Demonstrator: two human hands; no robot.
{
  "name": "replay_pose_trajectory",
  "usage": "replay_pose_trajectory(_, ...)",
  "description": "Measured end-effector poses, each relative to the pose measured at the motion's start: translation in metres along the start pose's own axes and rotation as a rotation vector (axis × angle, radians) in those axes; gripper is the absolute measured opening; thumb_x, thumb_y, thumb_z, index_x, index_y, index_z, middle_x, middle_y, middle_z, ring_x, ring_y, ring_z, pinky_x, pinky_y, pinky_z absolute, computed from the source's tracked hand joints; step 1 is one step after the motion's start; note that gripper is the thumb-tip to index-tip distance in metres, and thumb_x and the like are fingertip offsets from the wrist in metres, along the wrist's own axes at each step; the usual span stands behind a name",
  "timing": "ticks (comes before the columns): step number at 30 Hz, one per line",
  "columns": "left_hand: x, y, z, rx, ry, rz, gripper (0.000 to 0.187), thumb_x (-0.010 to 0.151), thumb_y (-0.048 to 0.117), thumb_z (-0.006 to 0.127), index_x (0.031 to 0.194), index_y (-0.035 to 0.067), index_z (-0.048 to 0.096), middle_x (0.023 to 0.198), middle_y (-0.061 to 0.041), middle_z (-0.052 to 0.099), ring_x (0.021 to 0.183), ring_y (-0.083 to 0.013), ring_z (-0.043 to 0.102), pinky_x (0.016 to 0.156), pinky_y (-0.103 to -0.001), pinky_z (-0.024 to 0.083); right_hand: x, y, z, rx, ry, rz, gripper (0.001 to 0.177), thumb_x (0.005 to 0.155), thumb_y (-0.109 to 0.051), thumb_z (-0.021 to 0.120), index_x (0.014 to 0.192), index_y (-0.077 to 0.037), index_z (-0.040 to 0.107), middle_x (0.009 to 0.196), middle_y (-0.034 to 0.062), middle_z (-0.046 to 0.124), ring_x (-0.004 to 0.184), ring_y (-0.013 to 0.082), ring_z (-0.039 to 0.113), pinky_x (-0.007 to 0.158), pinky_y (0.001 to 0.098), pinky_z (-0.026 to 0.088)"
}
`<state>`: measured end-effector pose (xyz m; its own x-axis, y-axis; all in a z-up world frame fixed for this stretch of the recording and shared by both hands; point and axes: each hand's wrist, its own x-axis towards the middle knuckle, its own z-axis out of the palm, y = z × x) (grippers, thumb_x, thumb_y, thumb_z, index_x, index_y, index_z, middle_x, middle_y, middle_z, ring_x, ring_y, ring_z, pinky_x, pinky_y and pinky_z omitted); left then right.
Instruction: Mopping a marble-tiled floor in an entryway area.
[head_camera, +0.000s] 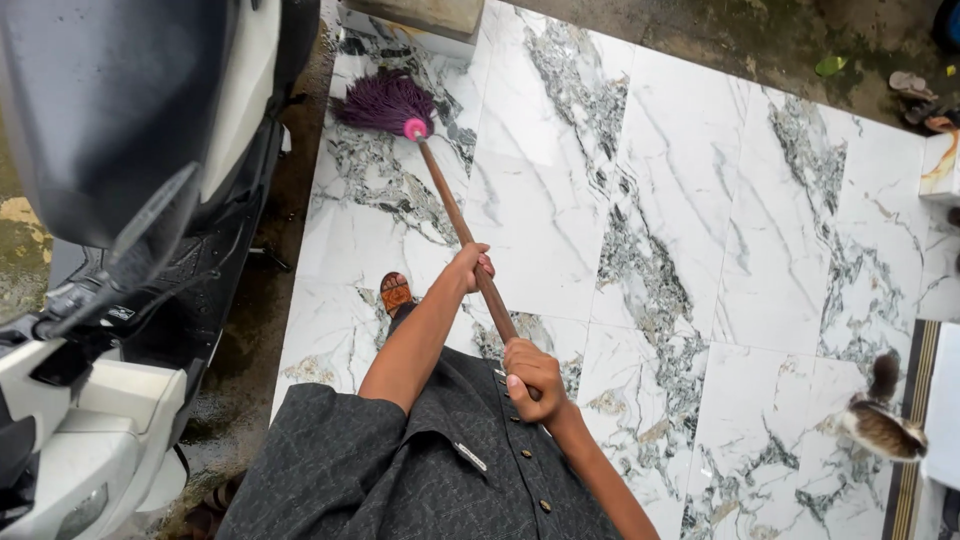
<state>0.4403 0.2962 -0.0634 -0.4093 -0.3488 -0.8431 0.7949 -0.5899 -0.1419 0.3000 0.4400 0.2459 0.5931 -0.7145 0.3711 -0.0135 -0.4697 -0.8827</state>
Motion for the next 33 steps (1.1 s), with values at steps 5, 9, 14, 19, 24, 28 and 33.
replay_pose_trajectory(5, 0.008, -0.110, 0.006, 0.113, 0.022, -0.078, 0.043, 0.104, 0.021, 0.052, 0.066, 0.018, 0.032, 0.051, 0.007, 0.032, 0.041, -0.0083, 0.031, 0.038, -0.023, 0.035, -0.086, -0.039, -0.016, -0.075, 0.080, 0.056, 0.023, 0.084, -0.004, 0.052, 0.062, 0.000, 0.047, 0.063, 0.0107, 0.047, 0.063, 0.0267, 0.051, 0.081, 0.0456, 0.053)
replay_pose_trajectory(9, 0.027, -0.202, 0.002, 0.203, 0.028, -0.183, 0.043, 0.103, 0.020, 0.051, 0.065, 0.017, 0.032, 0.051, 0.006, 0.032, 0.042, -0.0098, 0.032, 0.038, -0.024, 0.036, -0.149, -0.073, -0.028, -0.150, 0.211, 0.135, 0.022, 0.085, -0.004, 0.052, 0.065, 0.002, 0.049, 0.066, 0.0117, 0.050, 0.064, 0.0258, 0.053, 0.083, 0.0458, 0.053)
replay_pose_trajectory(14, 0.033, -0.268, -0.009, 0.290, -0.015, -0.295, 0.042, 0.102, 0.021, 0.051, 0.065, 0.017, 0.033, 0.049, 0.007, 0.033, 0.041, -0.0084, 0.033, 0.038, -0.023, 0.037, -0.191, -0.102, -0.024, -0.195, 0.262, 0.183, 0.022, 0.085, -0.004, 0.053, 0.064, 0.002, 0.051, 0.064, 0.0114, 0.050, 0.062, 0.0259, 0.054, 0.078, 0.0434, 0.053)
replay_pose_trajectory(19, 0.014, -0.273, -0.036, 0.279, -0.047, -0.304, 0.041, 0.103, 0.019, 0.055, 0.067, 0.016, 0.036, 0.050, 0.008, 0.037, 0.041, -0.0066, 0.037, 0.039, -0.021, 0.038, -0.185, -0.115, 0.001, -0.227, 0.206, 0.153, 0.020, 0.082, -0.003, 0.056, 0.064, 0.001, 0.048, 0.063, 0.0109, 0.047, 0.061, 0.0285, 0.052, 0.073, 0.0420, 0.048)
replay_pose_trajectory(24, -0.003, -0.235, -0.096, 0.122, -0.132, -0.296, 0.038, 0.101, 0.018, 0.060, 0.069, 0.016, 0.039, 0.050, 0.008, 0.039, 0.040, -0.0056, 0.037, 0.037, -0.020, 0.037, -0.168, -0.120, 0.046, -0.124, -0.058, 0.030, 0.021, 0.082, -0.006, 0.058, 0.066, -0.003, 0.046, 0.064, 0.0108, 0.043, 0.062, 0.0305, 0.046, 0.078, 0.0444, 0.048)
replay_pose_trajectory(28, -0.038, -0.191, -0.155, 0.015, -0.208, -0.305, 0.038, 0.101, 0.019, 0.061, 0.070, 0.016, 0.039, 0.050, 0.007, 0.040, 0.040, -0.0052, 0.037, 0.037, -0.020, 0.037, -0.153, -0.133, 0.100, -0.067, -0.210, -0.016, 0.021, 0.087, -0.008, 0.060, 0.069, -0.004, 0.049, 0.067, 0.0109, 0.045, 0.068, 0.0303, 0.050, 0.083, 0.0451, 0.047)
replay_pose_trajectory(33, -0.089, -0.137, -0.224, -0.064, -0.195, -0.135, 0.038, 0.100, 0.016, 0.062, 0.069, 0.015, 0.041, 0.049, 0.007, 0.039, 0.038, -0.0055, 0.036, 0.036, -0.020, 0.034, -0.136, -0.146, 0.170, -0.014, -0.345, -0.108, 0.022, 0.087, -0.009, 0.061, 0.071, -0.005, 0.047, 0.069, 0.0098, 0.044, 0.070, 0.0305, 0.050, 0.083, 0.0446, 0.046)
